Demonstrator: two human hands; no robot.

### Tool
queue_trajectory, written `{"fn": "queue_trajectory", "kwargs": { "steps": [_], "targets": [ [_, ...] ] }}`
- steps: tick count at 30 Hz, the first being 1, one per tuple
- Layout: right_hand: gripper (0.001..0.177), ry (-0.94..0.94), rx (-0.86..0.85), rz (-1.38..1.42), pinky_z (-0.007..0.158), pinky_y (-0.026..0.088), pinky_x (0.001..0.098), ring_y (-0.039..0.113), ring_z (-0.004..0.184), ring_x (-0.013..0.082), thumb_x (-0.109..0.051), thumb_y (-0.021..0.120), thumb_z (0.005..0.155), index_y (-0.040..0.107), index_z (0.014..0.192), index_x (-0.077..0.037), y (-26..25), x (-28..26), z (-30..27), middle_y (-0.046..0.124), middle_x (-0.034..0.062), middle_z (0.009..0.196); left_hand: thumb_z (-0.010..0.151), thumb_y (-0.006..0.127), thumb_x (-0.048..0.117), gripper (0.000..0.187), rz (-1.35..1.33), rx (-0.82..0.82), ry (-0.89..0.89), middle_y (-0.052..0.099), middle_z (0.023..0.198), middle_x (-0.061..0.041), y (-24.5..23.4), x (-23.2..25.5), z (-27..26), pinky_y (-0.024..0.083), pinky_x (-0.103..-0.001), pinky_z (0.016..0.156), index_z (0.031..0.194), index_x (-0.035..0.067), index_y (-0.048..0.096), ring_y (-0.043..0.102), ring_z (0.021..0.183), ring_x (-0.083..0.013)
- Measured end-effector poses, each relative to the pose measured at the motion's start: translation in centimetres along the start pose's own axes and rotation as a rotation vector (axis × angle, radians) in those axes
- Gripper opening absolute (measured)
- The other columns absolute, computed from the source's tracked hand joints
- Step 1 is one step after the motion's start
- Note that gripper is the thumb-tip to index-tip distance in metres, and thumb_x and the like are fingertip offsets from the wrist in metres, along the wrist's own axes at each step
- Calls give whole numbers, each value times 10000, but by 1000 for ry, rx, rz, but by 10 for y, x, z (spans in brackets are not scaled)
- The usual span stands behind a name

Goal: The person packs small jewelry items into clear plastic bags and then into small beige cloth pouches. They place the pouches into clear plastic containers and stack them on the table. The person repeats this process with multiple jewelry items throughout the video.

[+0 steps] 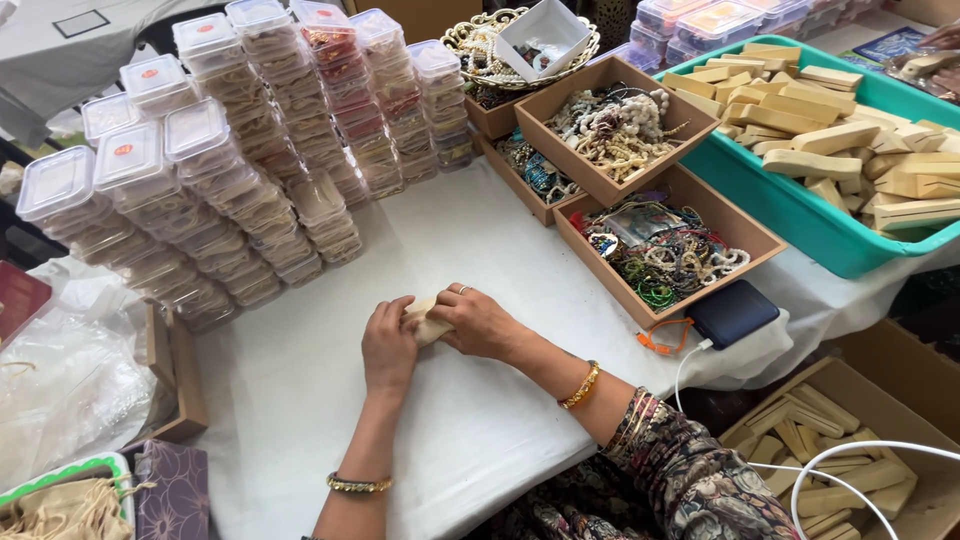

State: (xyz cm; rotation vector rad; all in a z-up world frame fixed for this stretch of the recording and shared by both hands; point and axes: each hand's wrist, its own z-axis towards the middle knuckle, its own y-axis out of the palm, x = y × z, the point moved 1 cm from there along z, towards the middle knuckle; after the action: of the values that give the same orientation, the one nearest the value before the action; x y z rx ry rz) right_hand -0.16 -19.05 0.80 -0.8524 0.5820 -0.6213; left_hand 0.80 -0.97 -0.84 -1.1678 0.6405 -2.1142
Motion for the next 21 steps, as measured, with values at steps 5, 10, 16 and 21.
{"fn": "queue_trajectory", "kwargs": {
  "steps": [5,10,16,21],
  "targets": [
    [398,80,-83,56,885,566,393,650,998,271,-110,844,718,717,1093,-69,-5,-3,0,651,86,1097,888,655,-22,388,-249,-115,-279,759,955,-71,2,-30,7,567,-355,768,1217,169,730,725,822,-208],
    [428,122,-114,69,895,568,388,657,1005,270,-81,815,724,711,1140,-71,-2,0,0,649,88,1162,874,719,13,321,-278,-145,-388,764,867,-57,-10,-21,8,572,-325,734,1157,161,751,707,774,-162],
    [412,104,-104,44,925,562,389,644,1055,272,-92,816,728,718,1128,-70,3,3,-2,662,84,1133,921,662,-12,299,-320,-1,-182,746,929,-58,-7,-1,3,575,-326,720,1187,103,735,710,789,-162],
    [354,85,-44,56,925,560,395,636,1087,281,-115,838,731,738,1067,-67,3,4,-1,682,73,1076,896,755,84,351,-267,-84,-218,748,899,-79,-18,26,4,583,-318,719,1240,114,688,719,774,-165]
  ]
}}
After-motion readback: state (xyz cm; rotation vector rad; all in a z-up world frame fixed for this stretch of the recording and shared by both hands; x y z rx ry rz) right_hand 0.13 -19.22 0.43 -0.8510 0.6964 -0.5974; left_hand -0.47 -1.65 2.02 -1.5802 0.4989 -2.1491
